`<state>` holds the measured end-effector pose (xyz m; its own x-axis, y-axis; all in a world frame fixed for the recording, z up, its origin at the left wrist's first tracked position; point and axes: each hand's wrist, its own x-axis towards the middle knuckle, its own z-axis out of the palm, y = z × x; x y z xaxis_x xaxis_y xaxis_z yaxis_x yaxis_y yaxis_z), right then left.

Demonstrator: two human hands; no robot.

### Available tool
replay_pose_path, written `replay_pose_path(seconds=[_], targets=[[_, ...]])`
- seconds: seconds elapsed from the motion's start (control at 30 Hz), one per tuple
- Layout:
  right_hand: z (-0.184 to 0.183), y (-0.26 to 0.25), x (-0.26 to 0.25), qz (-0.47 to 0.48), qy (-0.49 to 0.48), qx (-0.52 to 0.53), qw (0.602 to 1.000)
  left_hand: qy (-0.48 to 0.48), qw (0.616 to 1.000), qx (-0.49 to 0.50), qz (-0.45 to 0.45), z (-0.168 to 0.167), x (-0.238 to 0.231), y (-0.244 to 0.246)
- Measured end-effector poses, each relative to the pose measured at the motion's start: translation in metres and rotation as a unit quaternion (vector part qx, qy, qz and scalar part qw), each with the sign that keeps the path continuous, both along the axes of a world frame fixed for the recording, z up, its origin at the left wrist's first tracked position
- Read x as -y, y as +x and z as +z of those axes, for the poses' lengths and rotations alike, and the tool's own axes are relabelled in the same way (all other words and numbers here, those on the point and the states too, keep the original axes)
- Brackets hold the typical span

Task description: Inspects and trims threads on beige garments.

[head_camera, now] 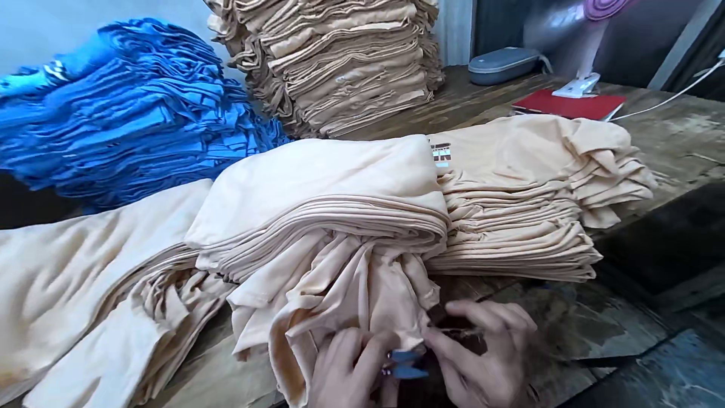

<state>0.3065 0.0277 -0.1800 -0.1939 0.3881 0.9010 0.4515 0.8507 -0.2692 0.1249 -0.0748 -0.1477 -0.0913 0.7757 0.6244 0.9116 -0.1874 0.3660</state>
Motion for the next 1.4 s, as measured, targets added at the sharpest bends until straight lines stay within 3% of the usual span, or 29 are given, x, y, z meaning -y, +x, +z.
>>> replay_pose_path(seconds=[0.1, 0.27, 0.33, 0.4, 0.47, 0.57, 0.67, 0.83, 0.97, 1.1, 1.23, 1.4], targets=[[0.002, 0.012, -0.008, 0.051, 0.008, -0.008, 0.999, 0.015, 0.999, 0.009, -0.036, -0.001, 0.001, -0.007], [0.002, 0.037, -0.026, -0.168, -0.140, -0.042, 0.975, 0.025, 0.996, 0.011, -0.086, 0.000, 0.006, -0.012], [0.005, 0.037, -0.027, -0.213, -0.166, -0.035, 0.962, 0.021, 0.996, 0.005, -0.091, 0.000, 0.005, -0.012], [0.012, 0.032, -0.013, -0.151, -0.201, -0.019, 0.968, 0.015, 0.995, 0.005, -0.095, -0.001, 0.006, -0.011], [0.021, 0.020, 0.004, -0.028, -0.257, -0.017, 0.966, 0.009, 0.995, 0.004, -0.103, 0.001, 0.005, -0.011], [0.015, -0.006, 0.015, 0.081, -0.289, -0.089, 0.950, 0.010, 0.993, -0.003, -0.116, 0.002, 0.005, -0.011], [0.008, -0.010, 0.011, 0.099, -0.280, -0.190, 0.936, 0.008, 0.992, -0.002, -0.129, 0.008, 0.005, -0.011], [0.010, -0.008, 0.009, 0.090, -0.286, -0.223, 0.928, -0.031, 0.997, 0.031, -0.070, 0.029, 0.008, -0.001], [0.014, -0.012, 0.011, 0.059, -0.251, -0.238, 0.937, 0.027, 0.996, -0.081, 0.004, 0.044, -0.005, 0.017], [0.015, -0.012, 0.015, 0.072, -0.229, -0.227, 0.944, 0.065, 0.987, -0.144, 0.022, 0.038, -0.023, 0.025], [0.004, 0.006, 0.009, 0.078, -0.231, -0.180, 0.953, 0.031, 0.997, -0.073, 0.006, 0.032, -0.015, 0.021], [-0.009, -0.002, 0.009, 0.163, -0.175, -0.119, 0.964, 0.000, 0.999, 0.014, -0.034, 0.018, -0.010, 0.012]])
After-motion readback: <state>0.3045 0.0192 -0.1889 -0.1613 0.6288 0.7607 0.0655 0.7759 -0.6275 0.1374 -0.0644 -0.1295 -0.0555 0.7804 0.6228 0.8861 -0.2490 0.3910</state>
